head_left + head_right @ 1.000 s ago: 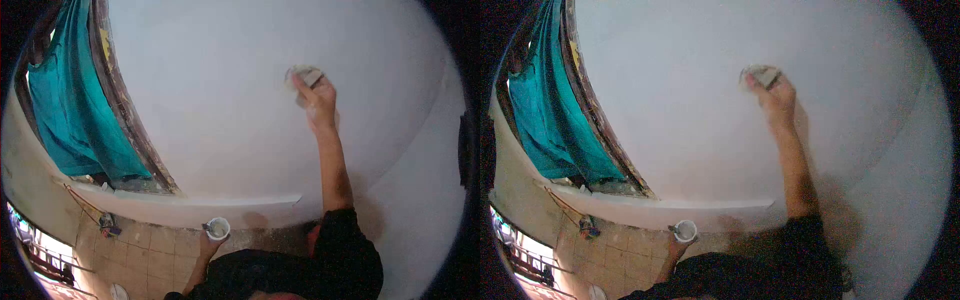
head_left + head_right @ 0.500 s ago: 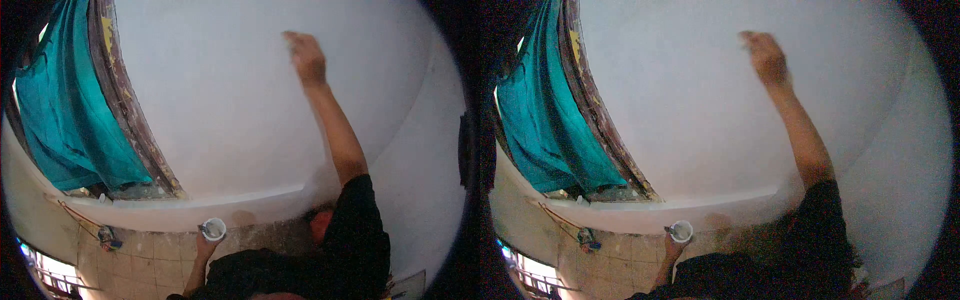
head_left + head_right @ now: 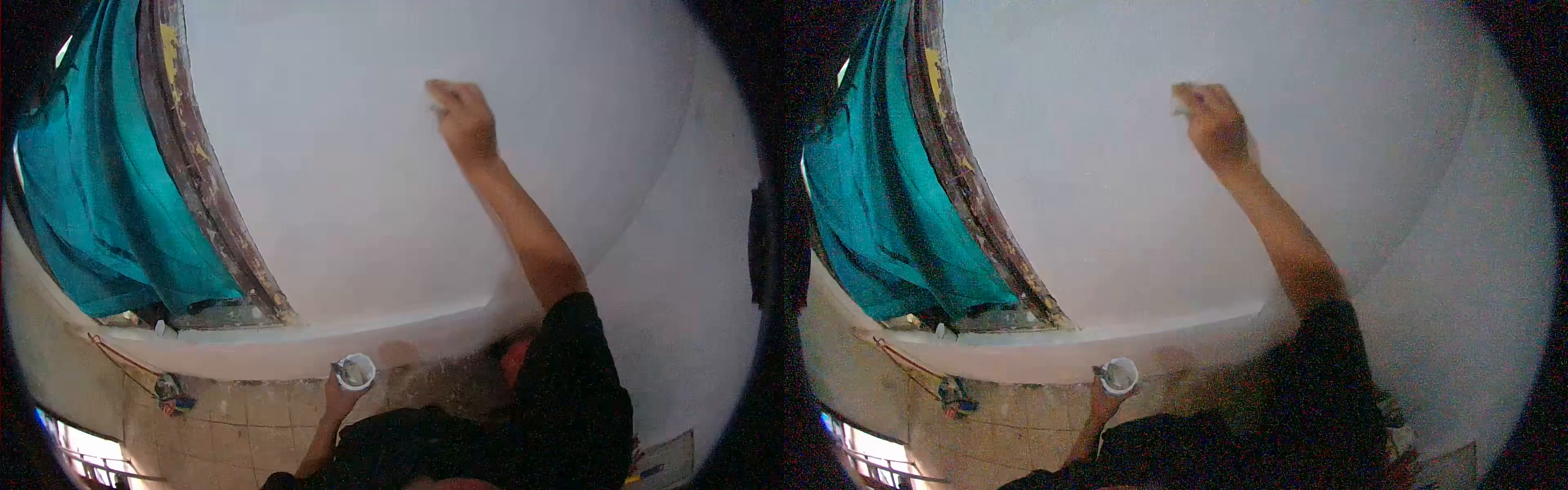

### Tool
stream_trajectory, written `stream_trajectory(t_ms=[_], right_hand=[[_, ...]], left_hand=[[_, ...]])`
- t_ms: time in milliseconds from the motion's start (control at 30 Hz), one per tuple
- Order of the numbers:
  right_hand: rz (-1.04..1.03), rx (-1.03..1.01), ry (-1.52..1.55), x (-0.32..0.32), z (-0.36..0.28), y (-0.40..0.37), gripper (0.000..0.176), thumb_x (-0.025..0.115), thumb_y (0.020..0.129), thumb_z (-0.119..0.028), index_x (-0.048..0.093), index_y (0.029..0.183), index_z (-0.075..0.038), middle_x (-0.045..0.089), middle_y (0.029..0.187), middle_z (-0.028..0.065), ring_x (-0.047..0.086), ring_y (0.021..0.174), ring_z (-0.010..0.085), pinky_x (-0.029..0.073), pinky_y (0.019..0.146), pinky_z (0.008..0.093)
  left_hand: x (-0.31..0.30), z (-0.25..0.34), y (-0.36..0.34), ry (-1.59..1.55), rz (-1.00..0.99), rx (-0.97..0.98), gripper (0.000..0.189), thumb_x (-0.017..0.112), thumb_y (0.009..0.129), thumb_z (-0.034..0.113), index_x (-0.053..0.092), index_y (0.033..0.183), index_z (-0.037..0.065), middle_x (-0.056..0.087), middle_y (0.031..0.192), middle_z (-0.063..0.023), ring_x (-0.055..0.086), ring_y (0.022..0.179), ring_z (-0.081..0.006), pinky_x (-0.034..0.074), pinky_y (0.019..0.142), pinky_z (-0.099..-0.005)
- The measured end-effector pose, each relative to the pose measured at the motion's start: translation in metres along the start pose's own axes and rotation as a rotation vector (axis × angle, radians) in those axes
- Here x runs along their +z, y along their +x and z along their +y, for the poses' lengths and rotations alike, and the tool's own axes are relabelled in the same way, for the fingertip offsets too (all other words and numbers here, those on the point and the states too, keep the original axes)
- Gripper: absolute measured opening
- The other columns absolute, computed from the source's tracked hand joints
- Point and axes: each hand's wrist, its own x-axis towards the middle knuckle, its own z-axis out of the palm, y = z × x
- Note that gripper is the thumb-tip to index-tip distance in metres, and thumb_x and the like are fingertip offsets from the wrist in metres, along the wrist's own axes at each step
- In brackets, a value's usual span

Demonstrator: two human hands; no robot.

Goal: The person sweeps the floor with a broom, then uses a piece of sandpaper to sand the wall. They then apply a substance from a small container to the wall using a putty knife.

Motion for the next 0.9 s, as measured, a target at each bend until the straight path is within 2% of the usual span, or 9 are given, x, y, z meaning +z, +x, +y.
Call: stream_trajectory(t_ms=[100,133,233,333,433,533,633,767,900], right_hand=[[-0.029,-0.077,-0.043,-0.021,0.024,0.008,0.036,0.067,0.083,0.006,0.076,0.111,-0.015,0.074,0.106,0.0043,0.069,0.1,0.0243,0.06,0.085,0.0357],[0.043,0.122,-0.081,-0.022,0.038,0.016,0.036,0.066,0.084,0.005,0.076,0.113,-0.015,0.074,0.105,0.0045,0.068,0.1,0.0246,0.06,0.083,0.0359],[0.216,0.208,-0.22,0.002,0.032,0.012,0.036,0.068,0.083,0.005,0.077,0.112,-0.016,0.072,0.101,0.0044,0.068,0.094,0.024,0.061,0.082,0.0353],[-0.018,0.068,-0.018,0.013,-0.035,-0.026,0.037,0.069,0.081,0.006,0.076,0.112,-0.014,0.072,0.101,0.0037,0.068,0.093,0.0231,0.061,0.081,0.0366],[-0.139,-0.107,0.17,0.002,-0.04,-0.04,0.038,0.068,0.08,0.007,0.076,0.112,-0.013,0.073,0.105,0.0031,0.068,0.094,0.0245,0.061,0.08,0.0372],[0.061,0.145,-0.1,-0.001,0.007,-0.001,0.041,0.065,0.076,0.011,0.077,0.107,-0.013,0.072,0.107,0.0039,0.067,0.098,0.0257,0.061,0.081,0.0372],[0.148,0.264,-0.122,0.02,-0.022,-0.008,0.038,0.061,0.086,0.007,0.078,0.111,-0.016,0.068,0.097,0.0062,0.065,0.096,0.0264,0.059,0.083,0.0378],[-0.117,0.004,0.277,0.029,-0.096,-0.066,0.037,0.068,0.084,0.005,0.074,0.116,-0.013,0.073,0.106,0.0074,0.068,0.095,0.0273,0.059,0.086,0.0383],[-0.061,-0.224,0.052,0.025,-0.05,-0.04,0.042,0.066,0.081,0.008,0.075,0.116,-0.014,0.072,0.107,0.0064,0.068,0.095,0.0261,0.059,0.083,0.0387]], left_hand=[[0.001,-0.005,0.003,0.024,-0.107,-0.07,0.082,0.097,0.069,0.034,0.055,0.131,0.002,0.07,0.12,-0.0174,0.07,0.108,-0.0294,0.057,0.094,-0.0424],[0.002,-0.005,0.005,0.067,-0.113,-0.034,0.081,0.097,0.069,0.033,0.054,0.131,0.002,0.069,0.12,-0.0172,0.069,0.109,-0.0292,0.056,0.095,-0.0425],[0.012,-0.051,0.008,0.161,-0.129,0.062,0.082,0.097,0.07,0.031,0.053,0.132,0.001,0.069,0.12,-0.0166,0.068,0.112,-0.0288,0.055,0.097,-0.0428],[0.013,-0.032,0.008,0.038,-0.137,0.073,0.083,0.096,0.07,0.033,0.052,0.133,0.001,0.069,0.12,-0.0173,0.068,0.112,-0.0294,0.056,0.096,-0.0431],[0.005,-0.015,0.005,-0.062,-0.186,-0.107,0.085,0.097,0.069,0.033,0.052,0.133,0.002,0.069,0.121,-0.0173,0.068,0.113,-0.0289,0.056,0.096,-0.0435],[0.0,-0.007,0.01,0.056,-0.184,-0.062,0.085,0.098,0.067,0.033,0.053,0.133,0.001,0.068,0.122,-0.0172,0.068,0.112,-0.0291,0.056,0.096,-0.0433],[-0.002,-0.044,0.006,0.21,-0.19,-0.027,0.086,0.098,0.067,0.032,0.052,0.133,0.001,0.068,0.122,-0.018,0.068,0.111,-0.0303,0.056,0.096,-0.0424],[-0.006,-0.025,0.001,0.136,-0.154,-0.074,0.085,0.097,0.068,0.032,0.052,0.133,0.002,0.067,0.123,-0.018,0.067,0.112,-0.0301,0.056,0.096,-0.0417],[-0.012,-0.025,-0.006,-0.03,-0.079,-0.039,0.082,0.097,0.068,0.033,0.054,0.13,0.002,0.068,0.121,-0.0174,0.067,0.112,-0.03,0.055,0.095,-0.0427]])
